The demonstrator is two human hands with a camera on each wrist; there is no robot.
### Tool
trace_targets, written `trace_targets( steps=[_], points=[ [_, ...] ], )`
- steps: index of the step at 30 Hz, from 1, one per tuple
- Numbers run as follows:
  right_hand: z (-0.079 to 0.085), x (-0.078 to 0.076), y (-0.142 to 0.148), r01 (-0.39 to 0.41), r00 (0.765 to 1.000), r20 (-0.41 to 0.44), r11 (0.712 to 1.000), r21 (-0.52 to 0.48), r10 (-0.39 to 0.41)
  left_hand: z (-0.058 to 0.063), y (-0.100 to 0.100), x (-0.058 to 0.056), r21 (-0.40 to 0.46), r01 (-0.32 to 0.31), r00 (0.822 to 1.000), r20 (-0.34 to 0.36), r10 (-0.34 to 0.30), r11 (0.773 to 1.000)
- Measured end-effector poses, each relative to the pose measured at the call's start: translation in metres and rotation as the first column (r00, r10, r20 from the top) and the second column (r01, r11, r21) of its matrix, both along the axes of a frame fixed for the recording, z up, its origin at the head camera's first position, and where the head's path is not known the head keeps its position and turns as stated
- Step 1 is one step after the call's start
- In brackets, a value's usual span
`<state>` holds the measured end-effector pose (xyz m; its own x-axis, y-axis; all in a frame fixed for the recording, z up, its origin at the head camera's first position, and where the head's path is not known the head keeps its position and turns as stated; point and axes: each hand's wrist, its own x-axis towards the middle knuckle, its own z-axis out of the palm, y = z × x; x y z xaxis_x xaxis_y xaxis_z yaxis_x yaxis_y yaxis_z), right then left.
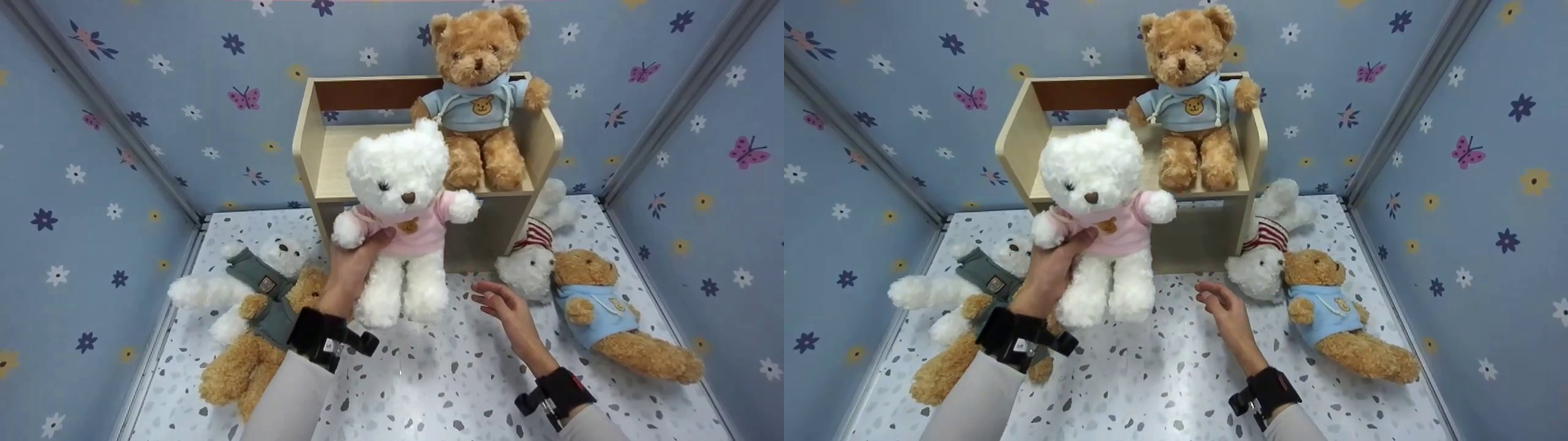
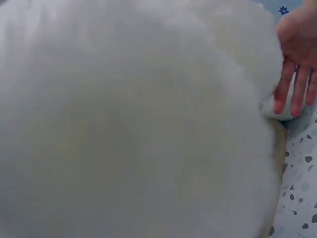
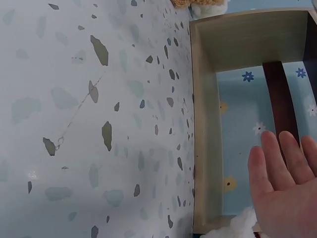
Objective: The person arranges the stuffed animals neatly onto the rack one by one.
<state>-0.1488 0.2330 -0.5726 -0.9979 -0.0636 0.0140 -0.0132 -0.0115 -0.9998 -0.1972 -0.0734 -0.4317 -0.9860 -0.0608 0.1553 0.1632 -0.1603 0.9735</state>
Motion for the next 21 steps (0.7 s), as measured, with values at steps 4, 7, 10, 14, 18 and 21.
trace_targets(
  steps=[4, 7, 10, 14, 18, 21],
  points=[
    [0.000, 0.001, 0.001, -0.006, 1.000, 0.011, 1.000, 0.009, 0.006, 0.021, 0.002, -0.013, 0.049, 0.007, 0.999, -0.040, -0.005, 0.999],
    [-0.001, 0.003, 0.002, -0.009, 1.000, 0.022, 1.000, 0.012, 0.009, 0.034, 0.004, -0.023, 0.070, -0.008, 0.998, -0.054, 0.012, 0.998],
    [-0.002, 0.003, 0.004, -0.007, 1.000, 0.022, 1.000, 0.014, 0.006, 0.044, 0.007, -0.034, 0.094, -0.040, 0.998, -0.054, 0.045, 0.995],
    [-0.003, 0.005, 0.005, -0.006, 1.000, 0.021, 1.000, 0.028, 0.005, 0.055, 0.011, -0.050, 0.145, -0.061, 0.996, -0.054, 0.069, 0.988],
    [-0.005, 0.006, 0.006, -0.010, 1.000, 0.015, 0.999, 0.046, 0.009, 0.066, 0.011, -0.062, 0.137, -0.073, 0.996, -0.043, 0.080, 0.988],
    [-0.005, 0.007, 0.006, -0.013, 1.000, 0.016, 0.999, 0.043, 0.012, 0.074, 0.010, -0.070, 0.125, -0.087, 0.995, -0.034, 0.092, 0.988]
  ],
)
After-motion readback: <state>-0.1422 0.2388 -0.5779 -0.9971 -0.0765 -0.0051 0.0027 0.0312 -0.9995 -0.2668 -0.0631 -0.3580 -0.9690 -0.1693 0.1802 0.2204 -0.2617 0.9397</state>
